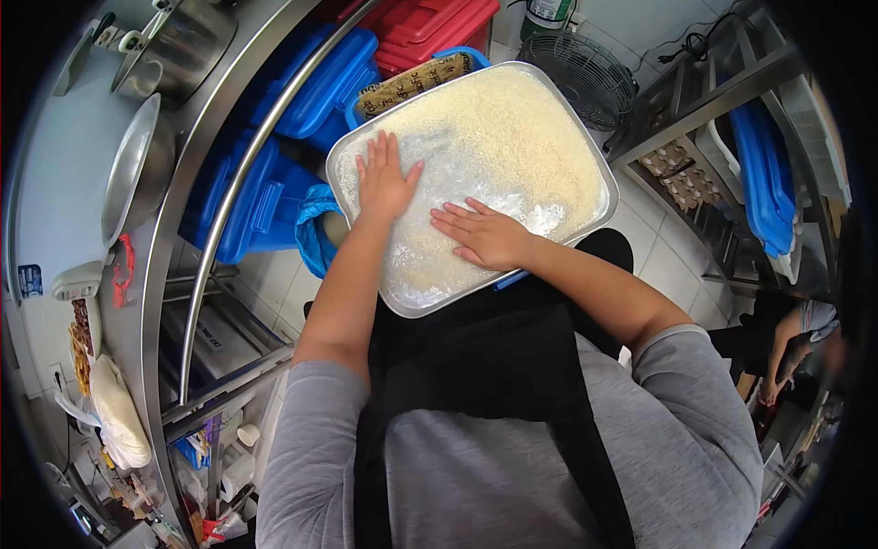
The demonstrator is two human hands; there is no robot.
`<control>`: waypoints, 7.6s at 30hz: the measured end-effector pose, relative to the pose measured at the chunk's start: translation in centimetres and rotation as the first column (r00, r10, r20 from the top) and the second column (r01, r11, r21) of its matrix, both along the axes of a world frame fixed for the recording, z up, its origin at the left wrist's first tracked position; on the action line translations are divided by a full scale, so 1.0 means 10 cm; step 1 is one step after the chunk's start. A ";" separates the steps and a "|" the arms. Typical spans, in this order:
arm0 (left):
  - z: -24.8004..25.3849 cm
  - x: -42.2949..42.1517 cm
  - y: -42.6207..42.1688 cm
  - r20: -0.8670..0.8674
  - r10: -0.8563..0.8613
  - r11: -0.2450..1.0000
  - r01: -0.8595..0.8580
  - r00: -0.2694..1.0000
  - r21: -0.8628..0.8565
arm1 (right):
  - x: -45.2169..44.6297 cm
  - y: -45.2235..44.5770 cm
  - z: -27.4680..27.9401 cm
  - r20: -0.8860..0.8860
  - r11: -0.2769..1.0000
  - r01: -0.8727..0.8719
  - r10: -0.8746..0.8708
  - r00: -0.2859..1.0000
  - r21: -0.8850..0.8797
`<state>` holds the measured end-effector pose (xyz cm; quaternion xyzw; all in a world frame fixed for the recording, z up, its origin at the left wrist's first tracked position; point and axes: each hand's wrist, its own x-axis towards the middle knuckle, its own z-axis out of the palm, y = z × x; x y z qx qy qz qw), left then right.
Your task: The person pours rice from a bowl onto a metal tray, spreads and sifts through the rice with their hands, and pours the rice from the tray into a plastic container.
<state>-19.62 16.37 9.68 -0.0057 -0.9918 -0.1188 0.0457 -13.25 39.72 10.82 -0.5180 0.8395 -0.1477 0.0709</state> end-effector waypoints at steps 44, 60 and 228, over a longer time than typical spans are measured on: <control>0.09 0.53 0.06 0.090 -0.153 0.988 0.155 0.984 -0.009 | -0.30 -0.33 -0.13 -0.032 0.929 0.368 -0.369 0.929 -0.036; 0.16 0.93 0.44 0.095 -0.364 0.928 0.369 0.926 -0.045 | -0.04 -0.04 -0.15 -0.067 0.906 0.415 -0.421 0.905 -0.084; 0.16 1.91 0.07 -0.003 -0.204 0.963 0.201 0.979 0.178 | -0.15 -0.49 0.09 -0.128 0.983 0.126 -0.109 0.986 0.135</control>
